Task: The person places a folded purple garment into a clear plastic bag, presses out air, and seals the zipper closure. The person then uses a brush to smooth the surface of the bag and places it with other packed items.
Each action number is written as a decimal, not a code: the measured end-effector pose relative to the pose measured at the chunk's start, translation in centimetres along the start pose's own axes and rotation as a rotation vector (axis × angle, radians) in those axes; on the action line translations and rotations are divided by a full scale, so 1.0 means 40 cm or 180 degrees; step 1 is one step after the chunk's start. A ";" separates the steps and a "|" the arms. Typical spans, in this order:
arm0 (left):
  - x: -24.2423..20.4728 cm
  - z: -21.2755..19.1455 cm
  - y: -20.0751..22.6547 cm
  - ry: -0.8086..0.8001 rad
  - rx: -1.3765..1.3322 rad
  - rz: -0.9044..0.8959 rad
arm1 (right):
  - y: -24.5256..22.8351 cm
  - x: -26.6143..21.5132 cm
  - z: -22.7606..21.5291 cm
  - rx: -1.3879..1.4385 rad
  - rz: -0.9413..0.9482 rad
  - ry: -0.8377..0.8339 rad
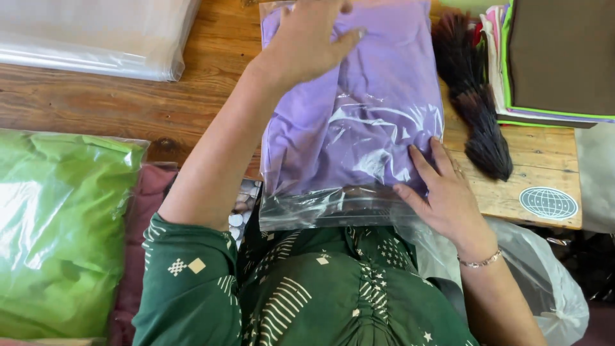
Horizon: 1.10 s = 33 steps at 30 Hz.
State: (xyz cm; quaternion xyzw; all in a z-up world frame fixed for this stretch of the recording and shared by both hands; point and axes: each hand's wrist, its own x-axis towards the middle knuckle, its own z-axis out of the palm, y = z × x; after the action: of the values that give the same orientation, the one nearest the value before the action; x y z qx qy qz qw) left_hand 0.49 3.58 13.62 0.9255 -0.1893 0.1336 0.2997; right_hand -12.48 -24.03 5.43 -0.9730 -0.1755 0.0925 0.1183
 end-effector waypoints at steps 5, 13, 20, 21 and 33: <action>-0.172 -0.059 0.093 -0.1417 0.0718 -0.0387 | -0.028 0.024 -0.047 0.0385 0.0262 -0.0038; -0.287 -0.001 -0.043 -0.1042 0.0407 -0.2289 | 0.038 0.164 -0.098 0.0592 0.0738 0.0807; -0.297 0.165 -0.115 0.0154 -0.0063 -0.1843 | 0.124 0.255 0.052 0.0595 0.0219 0.1538; -0.298 0.151 -0.093 0.0644 -0.0334 -0.1433 | 0.100 0.234 0.037 0.0569 -0.0170 0.1970; -0.136 0.073 -0.129 0.1390 -0.0226 -0.0193 | 0.072 0.243 -0.148 0.0366 -0.0464 0.2618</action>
State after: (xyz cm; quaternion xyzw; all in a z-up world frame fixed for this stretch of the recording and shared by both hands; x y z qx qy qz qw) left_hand -1.76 7.15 6.78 0.8687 -0.0966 0.3151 0.3699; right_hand -1.29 -24.31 8.98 -0.9057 -0.1766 -0.3025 0.2389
